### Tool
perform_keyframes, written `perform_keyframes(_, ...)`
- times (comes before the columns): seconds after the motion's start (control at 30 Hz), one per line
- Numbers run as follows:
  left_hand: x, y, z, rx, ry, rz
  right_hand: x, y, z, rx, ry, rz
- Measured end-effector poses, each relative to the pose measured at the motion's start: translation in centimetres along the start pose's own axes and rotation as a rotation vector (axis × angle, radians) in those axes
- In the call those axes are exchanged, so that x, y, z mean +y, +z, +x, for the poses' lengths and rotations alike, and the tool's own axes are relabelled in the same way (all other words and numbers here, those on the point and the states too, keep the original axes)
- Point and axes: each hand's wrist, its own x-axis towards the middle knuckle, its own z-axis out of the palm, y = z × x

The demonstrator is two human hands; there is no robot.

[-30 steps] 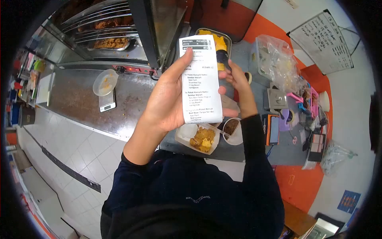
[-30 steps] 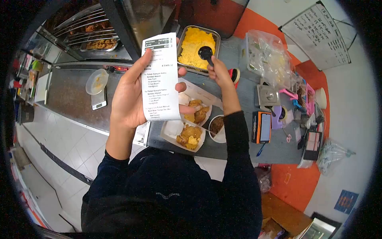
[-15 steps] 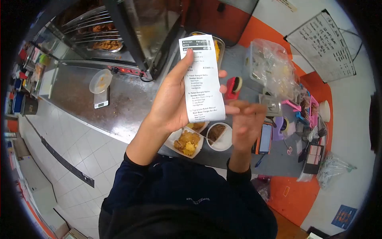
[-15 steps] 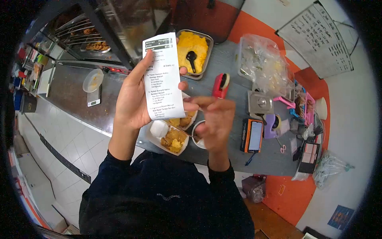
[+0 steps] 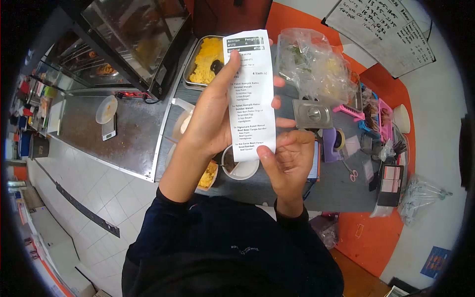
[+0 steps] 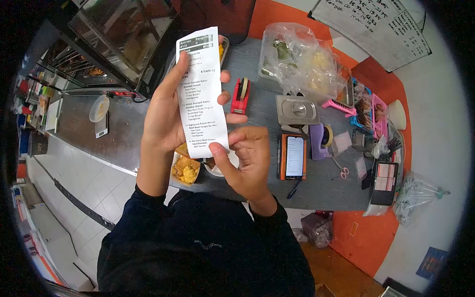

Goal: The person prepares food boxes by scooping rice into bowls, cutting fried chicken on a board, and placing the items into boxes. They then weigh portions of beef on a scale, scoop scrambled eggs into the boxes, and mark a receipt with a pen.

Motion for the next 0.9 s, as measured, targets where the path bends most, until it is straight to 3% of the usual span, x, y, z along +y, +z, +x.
perform_keyframes(0.37,-4.2,0.5,3.6,-0.046,0.064,0.118,-1.0,-4.7,0.5,0.085,0.095,0.104)
perform_keyframes(0.57,-6.1,2.3,4.3,0.157,0.062,0.242,0.2,-6.2,2.1,0.111,0.080,0.096)
perform_keyframes(0.67,-6.9,1.9,4.8,0.261,0.163,0.179,0.6,-6.7,3.1,0.122,0.107,0.131)
perform_keyframes(0.8,-5.9,1.6,5.1,0.350,0.226,0.174,1.5,-8.4,5.4,-0.030,0.139,0.027)
perform_keyframes(0.87,-5.1,0.7,4.9,0.312,0.258,0.195,2.9,-11.0,8.7,-0.049,0.032,0.082)
perform_keyframes(0.9,-4.8,0.4,4.8,0.270,0.271,0.218,4.2,-13.3,11.0,0.013,0.057,-0.044)
